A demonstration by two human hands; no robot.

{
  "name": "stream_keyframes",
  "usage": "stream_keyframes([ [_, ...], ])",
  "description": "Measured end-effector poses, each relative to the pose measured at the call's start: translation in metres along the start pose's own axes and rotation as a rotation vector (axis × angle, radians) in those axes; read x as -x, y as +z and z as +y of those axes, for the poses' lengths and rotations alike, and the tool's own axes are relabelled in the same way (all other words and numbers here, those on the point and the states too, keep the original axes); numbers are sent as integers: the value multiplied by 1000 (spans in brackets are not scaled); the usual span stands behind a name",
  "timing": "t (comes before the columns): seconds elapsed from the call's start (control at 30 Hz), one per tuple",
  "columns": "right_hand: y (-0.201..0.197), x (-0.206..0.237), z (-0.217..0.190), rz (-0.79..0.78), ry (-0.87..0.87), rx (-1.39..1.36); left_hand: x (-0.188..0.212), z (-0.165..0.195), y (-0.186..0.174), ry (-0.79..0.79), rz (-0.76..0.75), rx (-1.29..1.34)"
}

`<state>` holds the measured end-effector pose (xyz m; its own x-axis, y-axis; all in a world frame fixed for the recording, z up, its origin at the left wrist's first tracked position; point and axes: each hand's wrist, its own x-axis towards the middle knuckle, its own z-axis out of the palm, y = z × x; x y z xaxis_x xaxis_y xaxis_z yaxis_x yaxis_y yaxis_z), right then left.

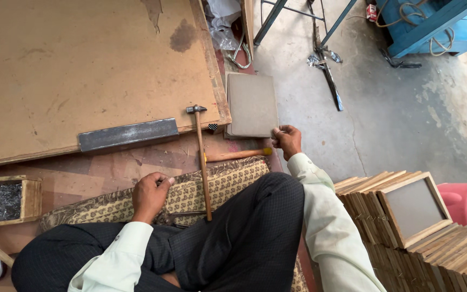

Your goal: The person sits on the floor and assembles small wooden frames by placing rectangular wood pieces onto a metal jig, inserting nails, and hammering them in. The person repeatedly picks up wood pieces, aligns them, hammers nails, and stacks the finished frames.

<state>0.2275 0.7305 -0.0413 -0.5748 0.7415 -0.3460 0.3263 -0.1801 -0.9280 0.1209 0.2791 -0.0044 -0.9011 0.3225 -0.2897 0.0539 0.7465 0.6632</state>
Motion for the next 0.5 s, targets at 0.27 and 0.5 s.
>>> stream_keyframes([
  [0.27,-11,-6,-3,85,14,83,0,-1,2,-23,-2,51],
  [0.5,-3,17,-64,52,-213,-206,1,2,-1,-7,-1,42],
])
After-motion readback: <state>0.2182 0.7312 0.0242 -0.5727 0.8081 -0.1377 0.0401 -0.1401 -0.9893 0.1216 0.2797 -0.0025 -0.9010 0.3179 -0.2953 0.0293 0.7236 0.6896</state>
